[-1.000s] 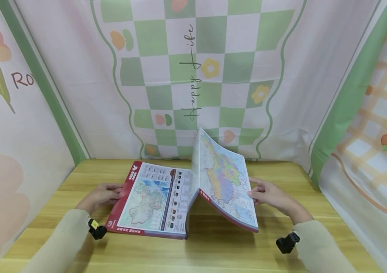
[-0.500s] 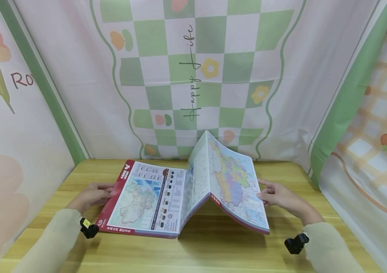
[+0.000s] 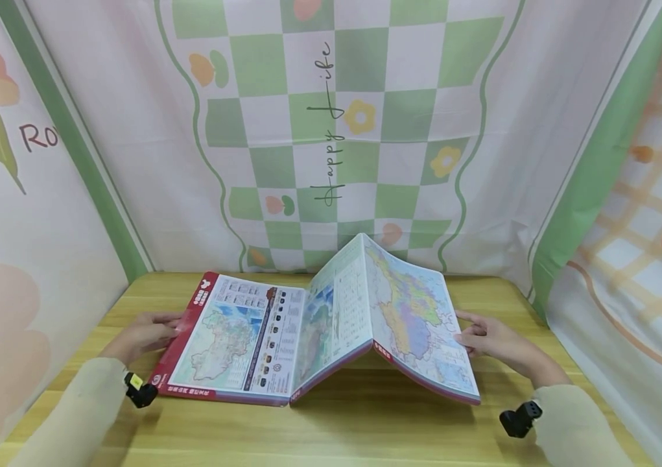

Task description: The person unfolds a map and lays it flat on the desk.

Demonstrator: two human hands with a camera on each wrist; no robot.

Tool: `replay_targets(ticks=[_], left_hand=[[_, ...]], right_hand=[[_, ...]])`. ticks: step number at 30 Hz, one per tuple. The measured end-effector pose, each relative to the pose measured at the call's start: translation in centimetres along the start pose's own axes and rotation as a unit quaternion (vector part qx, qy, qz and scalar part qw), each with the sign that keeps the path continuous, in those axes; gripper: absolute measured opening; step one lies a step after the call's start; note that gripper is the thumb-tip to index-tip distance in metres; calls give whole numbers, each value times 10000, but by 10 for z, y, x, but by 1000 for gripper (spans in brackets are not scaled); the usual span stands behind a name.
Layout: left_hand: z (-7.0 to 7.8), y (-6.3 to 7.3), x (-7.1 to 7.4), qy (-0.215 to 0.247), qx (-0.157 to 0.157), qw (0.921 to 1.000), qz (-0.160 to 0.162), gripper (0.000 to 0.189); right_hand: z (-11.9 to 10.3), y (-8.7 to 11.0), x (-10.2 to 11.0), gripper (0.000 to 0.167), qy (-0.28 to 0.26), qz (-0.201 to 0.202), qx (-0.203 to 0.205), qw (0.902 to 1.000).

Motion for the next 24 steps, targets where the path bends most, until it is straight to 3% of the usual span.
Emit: replay_targets(ticks=[9, 24], left_hand=[[-11, -4, 14, 19, 164, 9996, 246, 51], [-11, 4, 8, 129, 420, 9961, 765, 48]], right_hand=[[9, 5, 4, 74, -61, 38, 25, 10000], [68, 15, 27, 66, -264, 83, -63, 9996]])
Point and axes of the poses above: each hand's wrist, its own y-axis away from the middle knuckle, its own x-axis out of the back of the hand, z = x × y, the point moved 7 cm from there along -y, towards the middle knuckle, and after that the axes turned 6 degrees about -z, right-handed, at the moved point
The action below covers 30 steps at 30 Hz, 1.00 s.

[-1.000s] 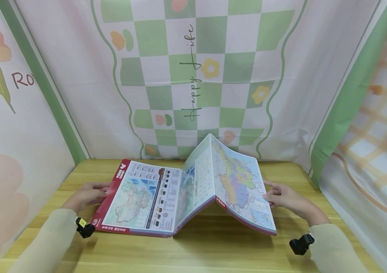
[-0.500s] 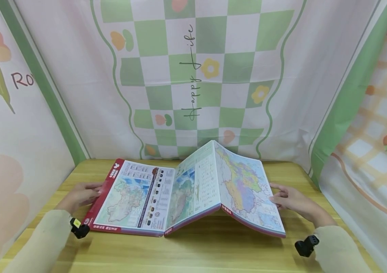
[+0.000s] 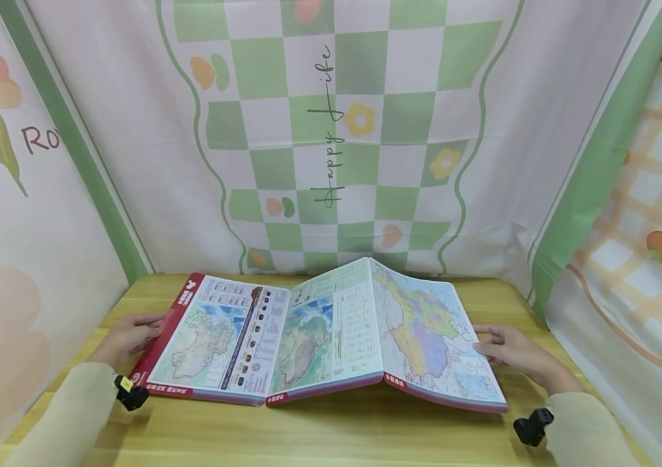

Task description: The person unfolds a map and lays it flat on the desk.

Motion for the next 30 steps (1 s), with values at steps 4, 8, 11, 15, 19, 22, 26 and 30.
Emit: replay_targets(ticks=[4, 8, 11, 15, 19, 22, 26, 30], left_hand=[[-3, -2, 4, 90, 46, 9999, 99, 47], [-5, -4, 9, 83, 60, 9998, 162, 46], [-8, -6, 12, 42, 149, 9996, 228, 46], [-12, -11, 16, -21, 249, 9994, 257, 46], [-14, -17, 18, -58, 172, 9996, 193, 47], [-14, -17, 19, -110, 22, 9997, 203, 47], [-15, -16, 18, -214, -1, 9994, 281, 47], [-20, -18, 17, -312, -11, 9992, 256, 46]], right_hand=[[7, 2, 3, 65, 53, 47, -87, 9999], [13, 4, 8, 65, 200, 289, -309, 9989], [12, 5, 11, 64, 363, 530, -452, 9969], [10, 6, 12, 61, 431, 679, -542, 9953], [12, 6, 11, 58, 517, 693, -518, 9949], [15, 4, 9, 54, 630, 693, -423, 9947], [18, 1, 9, 52, 848, 682, -443, 9931], [19, -2, 9, 53, 1002, 691, -567, 9909]])
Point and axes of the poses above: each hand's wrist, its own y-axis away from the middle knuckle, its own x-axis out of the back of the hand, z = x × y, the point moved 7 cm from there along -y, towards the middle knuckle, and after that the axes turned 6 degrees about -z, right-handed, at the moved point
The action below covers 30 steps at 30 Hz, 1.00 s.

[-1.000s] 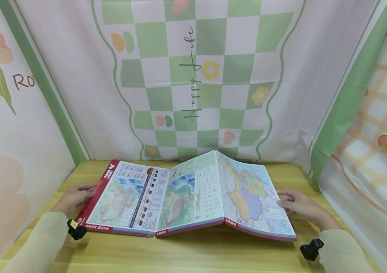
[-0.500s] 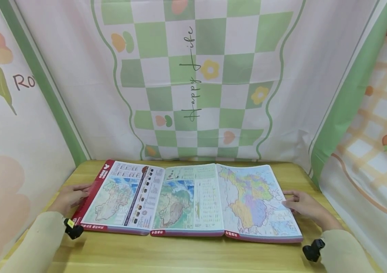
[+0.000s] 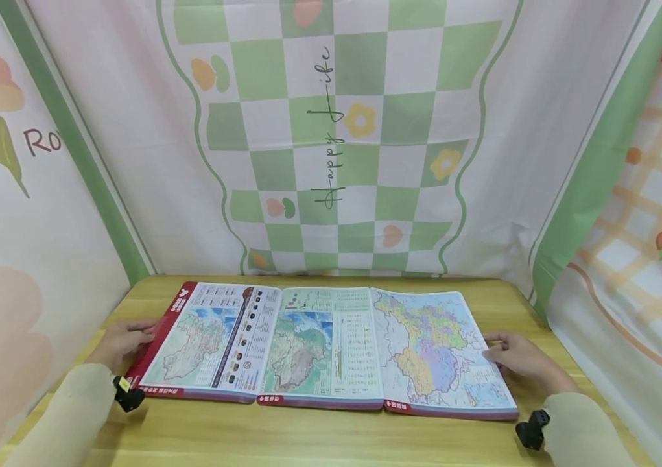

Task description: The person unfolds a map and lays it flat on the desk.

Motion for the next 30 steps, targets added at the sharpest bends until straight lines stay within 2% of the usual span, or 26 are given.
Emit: replay_targets(ticks=[5, 12, 20, 30], left_hand=[[-5, -2, 2, -70, -120, 9999, -40, 44], [-6, -1, 3, -185, 14, 9998, 43, 43], [-3, 2, 4, -253, 20, 9997, 56, 43], [-1, 5, 3, -138, 38, 9999, 59, 44]], right_hand=[[-3, 1, -1, 51, 114, 56, 10, 9999], [-5, -1, -1, 50, 260, 80, 21, 9996], [-2, -4, -2, 52, 270, 0, -116, 9996], [-2, -1, 2, 55, 186, 5, -179, 9997]])
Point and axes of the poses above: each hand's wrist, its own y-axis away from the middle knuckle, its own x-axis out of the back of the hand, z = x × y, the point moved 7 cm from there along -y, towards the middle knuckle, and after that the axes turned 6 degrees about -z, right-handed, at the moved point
